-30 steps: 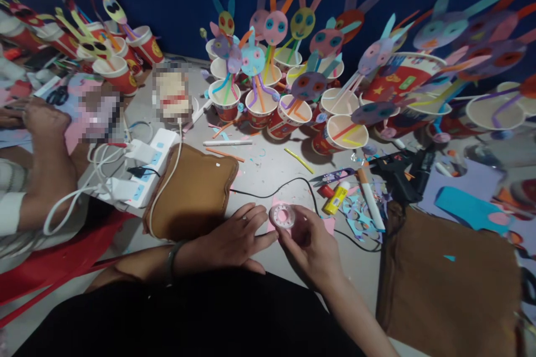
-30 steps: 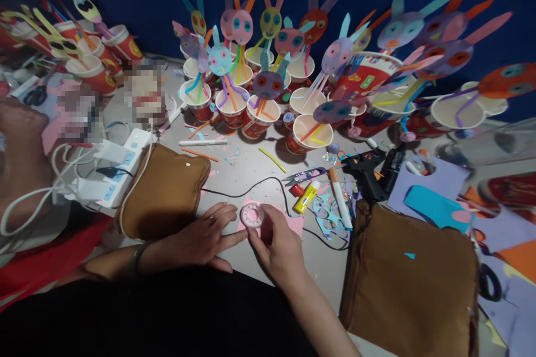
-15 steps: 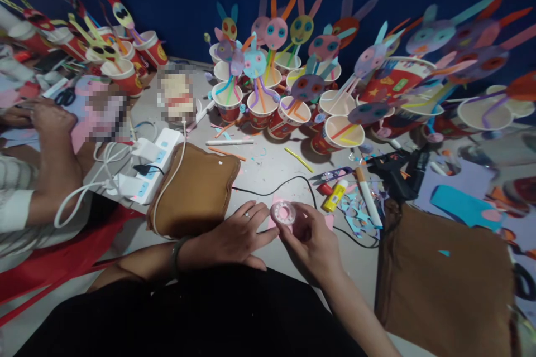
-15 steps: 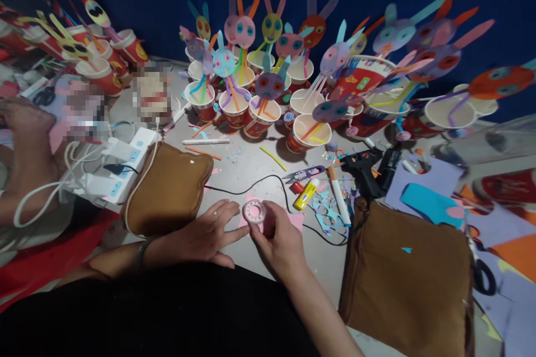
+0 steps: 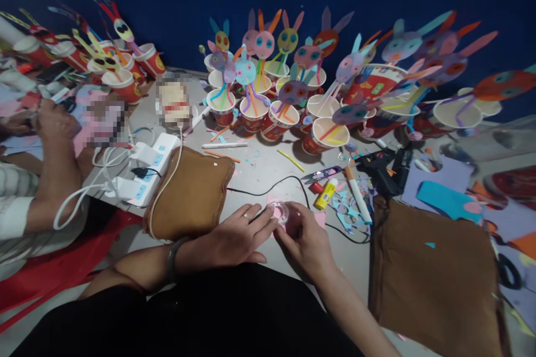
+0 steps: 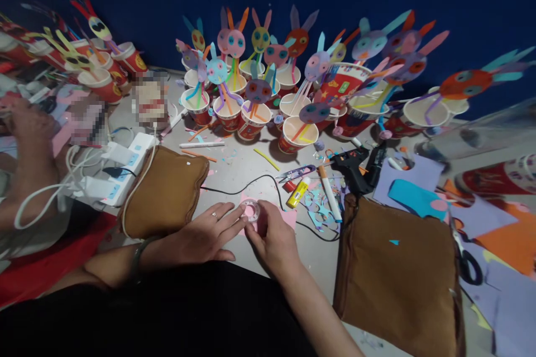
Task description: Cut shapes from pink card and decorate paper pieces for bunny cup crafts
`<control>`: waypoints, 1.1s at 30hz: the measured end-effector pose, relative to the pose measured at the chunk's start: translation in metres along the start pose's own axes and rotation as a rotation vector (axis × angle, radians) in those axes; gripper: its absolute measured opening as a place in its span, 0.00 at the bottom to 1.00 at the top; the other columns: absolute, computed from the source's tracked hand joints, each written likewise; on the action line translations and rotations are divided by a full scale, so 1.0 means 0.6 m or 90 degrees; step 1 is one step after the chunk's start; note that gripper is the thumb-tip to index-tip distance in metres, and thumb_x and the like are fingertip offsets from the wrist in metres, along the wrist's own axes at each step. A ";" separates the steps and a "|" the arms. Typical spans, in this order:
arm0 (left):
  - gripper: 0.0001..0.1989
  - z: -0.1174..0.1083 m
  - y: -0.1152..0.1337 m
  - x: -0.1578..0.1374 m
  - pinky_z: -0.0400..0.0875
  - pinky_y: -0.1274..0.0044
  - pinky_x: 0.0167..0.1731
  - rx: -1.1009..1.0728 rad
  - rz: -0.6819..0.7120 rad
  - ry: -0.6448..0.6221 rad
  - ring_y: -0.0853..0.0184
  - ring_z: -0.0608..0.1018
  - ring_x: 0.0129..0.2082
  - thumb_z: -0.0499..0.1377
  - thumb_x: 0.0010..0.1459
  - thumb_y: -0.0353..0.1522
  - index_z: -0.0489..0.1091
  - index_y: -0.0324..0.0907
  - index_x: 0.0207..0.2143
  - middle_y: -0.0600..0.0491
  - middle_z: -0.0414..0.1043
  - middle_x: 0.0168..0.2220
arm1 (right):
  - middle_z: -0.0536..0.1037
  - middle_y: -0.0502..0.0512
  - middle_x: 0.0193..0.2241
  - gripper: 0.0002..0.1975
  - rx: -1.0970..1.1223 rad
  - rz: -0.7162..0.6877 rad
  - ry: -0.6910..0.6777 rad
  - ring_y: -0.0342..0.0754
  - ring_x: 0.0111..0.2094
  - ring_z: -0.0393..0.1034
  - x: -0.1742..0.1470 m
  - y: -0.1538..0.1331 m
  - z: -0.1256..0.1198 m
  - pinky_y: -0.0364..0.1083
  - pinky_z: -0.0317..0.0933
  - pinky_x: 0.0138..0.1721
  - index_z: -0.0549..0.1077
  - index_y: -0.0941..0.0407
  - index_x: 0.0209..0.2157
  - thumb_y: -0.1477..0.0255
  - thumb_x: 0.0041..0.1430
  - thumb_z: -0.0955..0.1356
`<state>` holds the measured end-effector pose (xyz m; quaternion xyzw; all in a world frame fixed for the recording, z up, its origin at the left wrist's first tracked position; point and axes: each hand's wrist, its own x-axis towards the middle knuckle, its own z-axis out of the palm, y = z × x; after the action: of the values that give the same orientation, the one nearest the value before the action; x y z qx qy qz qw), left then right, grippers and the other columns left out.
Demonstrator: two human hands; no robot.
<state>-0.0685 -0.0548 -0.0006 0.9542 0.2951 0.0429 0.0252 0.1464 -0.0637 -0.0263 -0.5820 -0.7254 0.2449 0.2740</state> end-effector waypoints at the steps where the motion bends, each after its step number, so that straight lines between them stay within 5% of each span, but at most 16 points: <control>1: 0.42 0.003 -0.001 -0.001 0.61 0.62 0.57 -0.006 0.002 0.006 0.49 0.69 0.57 0.52 0.60 0.57 0.61 0.31 0.61 0.34 0.62 0.63 | 0.81 0.63 0.42 0.23 -0.006 -0.007 0.002 0.52 0.34 0.78 0.000 0.001 0.000 0.49 0.72 0.33 0.67 0.57 0.55 0.60 0.62 0.68; 9: 0.38 0.017 -0.012 -0.002 0.65 0.61 0.54 -0.044 0.029 0.018 0.50 0.70 0.55 0.46 0.64 0.54 0.62 0.32 0.61 0.35 0.64 0.61 | 0.80 0.64 0.48 0.21 -0.047 -0.086 0.013 0.54 0.41 0.80 -0.002 -0.001 -0.003 0.50 0.75 0.38 0.65 0.55 0.57 0.65 0.65 0.66; 24: 0.37 0.023 -0.017 -0.004 0.65 0.64 0.56 -0.069 0.025 0.051 0.53 0.68 0.56 0.45 0.65 0.54 0.61 0.35 0.62 0.39 0.64 0.61 | 0.79 0.63 0.48 0.22 -0.004 -0.070 -0.012 0.54 0.46 0.78 0.005 -0.004 -0.006 0.51 0.75 0.41 0.64 0.54 0.56 0.67 0.63 0.67; 33: 0.37 0.017 0.000 0.001 0.66 0.61 0.55 -0.076 -0.028 0.020 0.50 0.70 0.56 0.58 0.60 0.51 0.63 0.33 0.61 0.35 0.67 0.60 | 0.74 0.65 0.52 0.24 -0.014 -0.118 -0.006 0.58 0.52 0.73 0.004 -0.005 0.002 0.54 0.75 0.44 0.62 0.54 0.58 0.67 0.62 0.67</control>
<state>-0.0668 -0.0549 -0.0105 0.9434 0.3135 0.0750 0.0780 0.1429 -0.0620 -0.0247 -0.5140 -0.7803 0.2132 0.2854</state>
